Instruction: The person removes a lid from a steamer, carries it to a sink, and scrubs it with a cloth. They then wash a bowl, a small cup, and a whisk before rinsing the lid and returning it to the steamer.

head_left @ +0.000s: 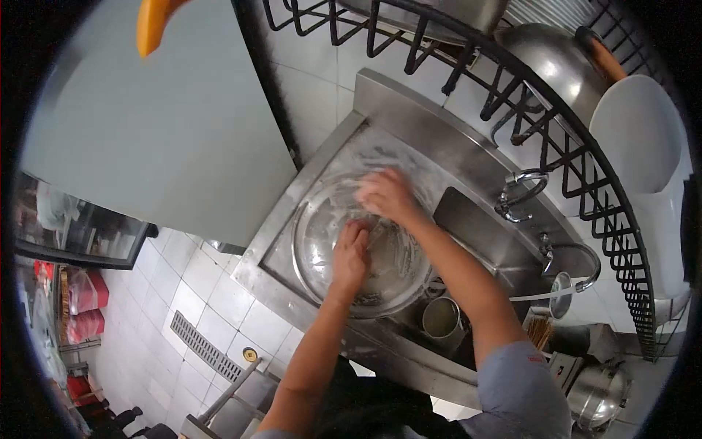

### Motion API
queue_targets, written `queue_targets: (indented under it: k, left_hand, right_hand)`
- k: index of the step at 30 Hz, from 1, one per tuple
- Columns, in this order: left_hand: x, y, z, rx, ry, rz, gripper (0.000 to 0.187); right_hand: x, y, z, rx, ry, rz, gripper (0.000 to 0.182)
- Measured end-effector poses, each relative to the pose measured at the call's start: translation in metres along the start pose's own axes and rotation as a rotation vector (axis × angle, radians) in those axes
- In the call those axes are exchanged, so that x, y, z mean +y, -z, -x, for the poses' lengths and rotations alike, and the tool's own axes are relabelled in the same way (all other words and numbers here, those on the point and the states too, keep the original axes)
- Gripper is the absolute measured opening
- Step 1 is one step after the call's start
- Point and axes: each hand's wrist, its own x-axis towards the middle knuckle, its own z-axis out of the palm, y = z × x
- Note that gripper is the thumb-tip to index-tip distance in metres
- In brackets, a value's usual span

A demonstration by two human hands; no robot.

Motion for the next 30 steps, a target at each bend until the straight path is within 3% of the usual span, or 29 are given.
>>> queue_targets:
  k: [3, 5, 6, 8, 10, 13, 17, 19, 21, 24, 27, 30]
  left_hand:
    - [0.001, 0.000, 0.001, 0.009, -0.004, -0.093, 0.030]
    - [0.001, -0.003, 0.001, 0.018, 0.026, -0.078, 0.030]
    - [0.001, -0.003, 0.002, 0.010, 0.046, -0.078, 0.030]
    - [-0.001, -0.001, 0.002, 0.006, 0.027, -0.048, 0.030]
    - [-0.005, 0.001, -0.001, 0.000, 0.009, -0.023, 0.030]
    - [-0.004, 0.004, 0.000, -0.042, -0.017, 0.037, 0.031]
    - [-0.002, 0.003, 0.000, -0.049, -0.030, -0.010, 0.032]
    - [-0.003, 0.002, 0.000, -0.030, -0.034, -0.056, 0.036]
    - [-0.002, 0.001, 0.004, -0.061, -0.019, -0.086, 0.036]
    - [0.003, 0.006, -0.002, -0.032, -0.005, -0.123, 0.035]
    - [0.004, 0.003, 0.000, -0.021, -0.016, -0.134, 0.032]
    - [0.003, 0.001, 0.001, -0.012, 0.005, -0.124, 0.022]
  right_hand:
    - [-0.052, 0.080, 0.082, -0.216, -0.376, 0.303, 0.028]
    - [-0.117, 0.085, 0.134, -0.088, -0.543, 0.168, 0.036]
    - [-0.143, 0.083, 0.148, -0.074, -0.722, 0.128, 0.038]
    - [-0.139, 0.081, 0.147, -0.047, -0.735, 0.038, 0.040]
    - [-0.118, 0.083, 0.131, -0.046, -0.592, 0.097, 0.040]
    - [-0.022, 0.062, 0.078, -0.120, -0.472, 0.179, 0.035]
    - [0.018, -0.020, -0.030, -0.202, 0.022, -0.067, 0.027]
    - [-0.008, -0.059, -0.071, -0.323, 0.274, -0.295, 0.026]
    - [-0.047, -0.079, -0.090, -0.392, 0.211, -0.358, 0.024]
    - [-0.038, -0.080, -0.079, -0.346, 0.105, -0.344, 0.023]
    - [0.004, -0.021, -0.032, -0.210, 0.027, -0.181, 0.026]
    - [-0.005, 0.048, 0.059, -0.100, -0.377, 0.126, 0.032]
